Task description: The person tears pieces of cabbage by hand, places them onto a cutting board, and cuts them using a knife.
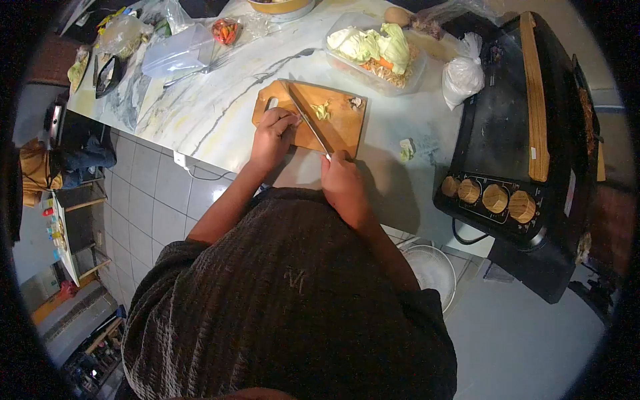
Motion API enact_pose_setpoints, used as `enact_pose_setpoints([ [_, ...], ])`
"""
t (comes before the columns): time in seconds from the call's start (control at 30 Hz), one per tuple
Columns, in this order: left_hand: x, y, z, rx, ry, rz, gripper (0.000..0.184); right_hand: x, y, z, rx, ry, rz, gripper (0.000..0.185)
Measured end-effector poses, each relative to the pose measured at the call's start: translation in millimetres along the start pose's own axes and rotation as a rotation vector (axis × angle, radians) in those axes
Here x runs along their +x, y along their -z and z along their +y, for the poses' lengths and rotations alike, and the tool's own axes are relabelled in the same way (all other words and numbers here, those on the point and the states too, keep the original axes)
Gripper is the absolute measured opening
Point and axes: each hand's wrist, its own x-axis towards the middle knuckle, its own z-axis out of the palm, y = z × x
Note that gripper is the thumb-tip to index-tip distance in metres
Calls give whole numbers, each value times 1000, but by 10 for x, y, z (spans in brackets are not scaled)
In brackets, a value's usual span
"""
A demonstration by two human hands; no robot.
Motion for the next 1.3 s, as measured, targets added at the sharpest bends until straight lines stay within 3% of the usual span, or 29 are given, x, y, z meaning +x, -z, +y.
enact_pose_setpoints([
  [0.23,-13,-4,22,-14,21,17,10,-116,145,36,30,-25,85,37],
  [0.4,-13,6,-8,15,187,-14,9,-133,158,-3,73,42,89,37],
  [1.3,-2,32,-108,66,196,-68,12,26,84,35,52,81,16,37],
])
